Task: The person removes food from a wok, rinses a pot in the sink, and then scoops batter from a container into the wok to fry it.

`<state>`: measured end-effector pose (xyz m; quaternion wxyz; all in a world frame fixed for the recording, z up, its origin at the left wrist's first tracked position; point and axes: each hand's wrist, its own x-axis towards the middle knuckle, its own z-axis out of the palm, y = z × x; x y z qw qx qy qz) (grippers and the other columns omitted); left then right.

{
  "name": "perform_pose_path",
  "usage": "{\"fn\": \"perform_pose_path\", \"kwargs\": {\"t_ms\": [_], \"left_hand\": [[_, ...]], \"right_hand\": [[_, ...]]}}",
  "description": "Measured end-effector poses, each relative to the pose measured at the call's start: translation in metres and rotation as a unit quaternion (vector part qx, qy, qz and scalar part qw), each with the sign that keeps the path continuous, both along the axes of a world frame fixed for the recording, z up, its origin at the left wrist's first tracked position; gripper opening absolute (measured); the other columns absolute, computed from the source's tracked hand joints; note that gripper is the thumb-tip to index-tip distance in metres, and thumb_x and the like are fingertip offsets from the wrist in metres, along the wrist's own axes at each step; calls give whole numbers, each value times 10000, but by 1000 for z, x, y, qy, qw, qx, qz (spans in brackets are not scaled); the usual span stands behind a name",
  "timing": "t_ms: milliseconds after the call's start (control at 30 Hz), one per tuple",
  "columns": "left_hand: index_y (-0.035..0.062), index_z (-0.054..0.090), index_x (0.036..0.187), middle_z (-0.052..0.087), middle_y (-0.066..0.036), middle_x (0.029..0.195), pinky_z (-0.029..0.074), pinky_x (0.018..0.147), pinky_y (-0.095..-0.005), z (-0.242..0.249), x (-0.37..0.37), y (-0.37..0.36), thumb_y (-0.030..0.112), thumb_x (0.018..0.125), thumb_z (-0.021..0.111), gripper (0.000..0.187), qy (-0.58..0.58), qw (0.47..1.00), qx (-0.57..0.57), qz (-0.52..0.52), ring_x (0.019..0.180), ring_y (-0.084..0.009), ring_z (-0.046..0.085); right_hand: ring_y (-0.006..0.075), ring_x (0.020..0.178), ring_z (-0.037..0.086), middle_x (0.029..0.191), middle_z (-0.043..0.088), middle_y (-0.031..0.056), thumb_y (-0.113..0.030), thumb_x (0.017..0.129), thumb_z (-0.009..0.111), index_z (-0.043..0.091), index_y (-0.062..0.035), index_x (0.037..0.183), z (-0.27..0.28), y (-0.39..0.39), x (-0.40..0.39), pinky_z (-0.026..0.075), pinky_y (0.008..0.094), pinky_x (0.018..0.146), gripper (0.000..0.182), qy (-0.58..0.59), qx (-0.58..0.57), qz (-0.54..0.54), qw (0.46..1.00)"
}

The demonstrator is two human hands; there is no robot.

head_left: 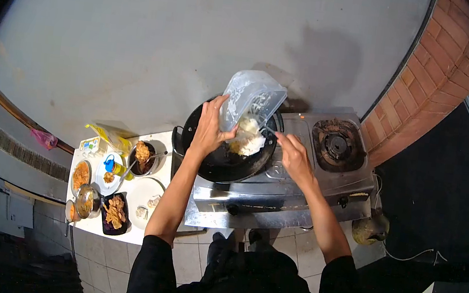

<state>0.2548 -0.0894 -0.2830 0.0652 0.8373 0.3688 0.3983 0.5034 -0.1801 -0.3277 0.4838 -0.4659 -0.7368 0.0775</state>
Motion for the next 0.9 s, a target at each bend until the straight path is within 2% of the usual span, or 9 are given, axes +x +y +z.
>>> {"fn": "perform_pose_path", "kwargs": {"t_ms": [200, 300, 433, 567, 800, 900], "left_hand": [[42, 343, 1405, 469, -223, 1276, 395, 1000, -441, -6, -6, -3, 217, 686, 784, 861, -68, 994, -81, 11, 1120, -388, 468], [36, 338, 1408, 465, -222, 1278, 394, 1001, -442, -8, -7, -3, 218, 694, 784, 862, -74, 995, -66, -3, 1141, -388, 463], [43, 286, 1433, 463, -218, 1293, 450, 949, -439, -17, -11, -3, 167, 688, 804, 915, -151, 980, -125, -39, 1194, -325, 481], [44, 251, 1446, 490, -219, 1289, 468, 927, -422, -7, -13, -8, 141, 661, 823, 976, -147, 978, -143, -28, 1176, -303, 514], [36, 231, 1454, 550, -234, 1246, 474, 921, -417, 3, -11, -13, 139, 611, 844, 1048, -138, 982, -128, -19, 1113, -308, 572], [39, 237, 1460, 556, -231, 1243, 481, 917, -411, 1, -13, -9, 140, 594, 849, 1065, -142, 983, -112, -18, 1104, -309, 583]], "right_hand": [[323, 817, 612, 862, 600, 182, 123, 826, 554, 602, 68, 1119, 23, -6, 1, 500, 377, 720, 302, 49, -6, -3, 999], [322, 799, 609, 858, 592, 182, 131, 821, 548, 602, 62, 1127, 22, 10, 2, 502, 377, 721, 319, 74, 3, 27, 997], [321, 818, 627, 863, 590, 183, 120, 834, 545, 605, 64, 1132, 6, -2, 3, 506, 374, 716, 309, 55, -24, 44, 997], [281, 766, 617, 865, 592, 168, 137, 833, 529, 605, 63, 1143, 7, -19, 2, 493, 308, 705, 328, 87, -34, 43, 995], [260, 750, 593, 853, 580, 161, 133, 847, 523, 603, 54, 1161, 15, -11, -11, 481, 294, 687, 334, 87, -5, 64, 994], [300, 776, 605, 861, 571, 174, 100, 869, 539, 600, 65, 1163, 9, -25, -5, 483, 335, 699, 302, 55, -64, 46, 995]]}}
